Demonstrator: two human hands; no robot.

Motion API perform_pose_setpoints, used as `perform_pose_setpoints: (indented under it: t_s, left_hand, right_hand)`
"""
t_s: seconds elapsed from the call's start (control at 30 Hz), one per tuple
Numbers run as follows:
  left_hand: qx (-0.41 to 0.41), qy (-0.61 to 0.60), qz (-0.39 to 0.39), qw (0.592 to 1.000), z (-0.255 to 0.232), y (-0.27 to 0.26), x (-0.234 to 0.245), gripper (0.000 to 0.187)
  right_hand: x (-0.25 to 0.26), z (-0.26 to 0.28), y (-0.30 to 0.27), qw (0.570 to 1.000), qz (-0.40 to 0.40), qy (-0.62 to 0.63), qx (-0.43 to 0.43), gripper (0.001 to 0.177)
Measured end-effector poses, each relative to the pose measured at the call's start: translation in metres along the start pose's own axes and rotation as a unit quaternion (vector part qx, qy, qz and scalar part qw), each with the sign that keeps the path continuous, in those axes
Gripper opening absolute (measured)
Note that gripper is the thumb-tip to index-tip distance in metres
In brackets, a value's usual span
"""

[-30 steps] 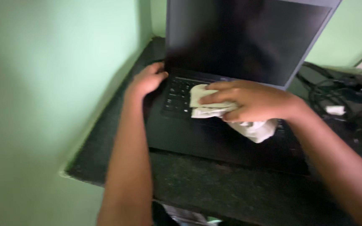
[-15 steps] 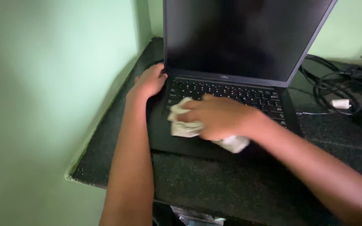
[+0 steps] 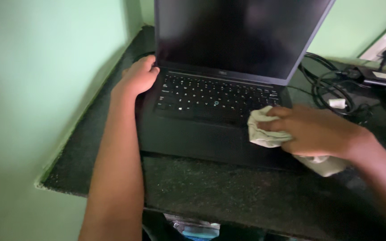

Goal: The person cleans a laptop and a computer mouse using a cloth and a cotton swab. They wipe the laptop screen, keyboard, and touchpad, then use the swab to clean between the keys. Finally, they clean the mouse with the swab.

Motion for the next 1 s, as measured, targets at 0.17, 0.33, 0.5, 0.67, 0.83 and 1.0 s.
perform_pose_setpoints:
  t_s: [0.17, 0.33, 0.5, 0.67, 0.83, 1.0]
  left_hand:
    - [0.019, 0.000, 0.014, 1.000, -0.005, -0.003, 0.004, 0.046]
    - [0.034, -0.006, 0.033, 0.999, -0.006, -0.005, 0.007, 0.045]
    - [0.006, 0.008, 0.007, 1.000, 0.000, 0.004, -0.001, 0.047]
    - [-0.018, -0.002, -0.009, 1.000, 0.004, 0.005, -0.002, 0.048]
    - [0.001, -0.001, 0.011, 1.000, 0.000, 0.001, 0.000, 0.046]
    - [-0.016, 0.000, -0.013, 1.000, 0.006, 0.006, -0.004, 0.047]
  right_hand:
    - [0.010, -0.012, -0.019, 0.990, 0.065, 0.034, -0.118, 0.068]
    - [0.027, 0.007, 0.014, 0.977, -0.139, 0.058, 0.153, 0.073]
    - [0.026, 0.075, 0.036, 0.981, -0.074, 0.041, 0.175, 0.082]
    - [0.031, 0.065, 0.016, 0.995, 0.005, -0.004, 0.095, 0.084]
    - [0.017, 0.044, 0.009, 0.997, -0.012, -0.014, 0.081, 0.076]
    - [0.008, 0.036, 0.023, 0.988, -0.058, -0.027, 0.143, 0.078]
Point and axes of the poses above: each hand's wrist, its own y-axis towards the middle knuckle, its own x-axis out of the back of the hand, z = x × y, the point moved 5 cm from there along y, towards the middle knuckle, and after that the axes turned 4 degrees about -x, right-handed, at the moved point
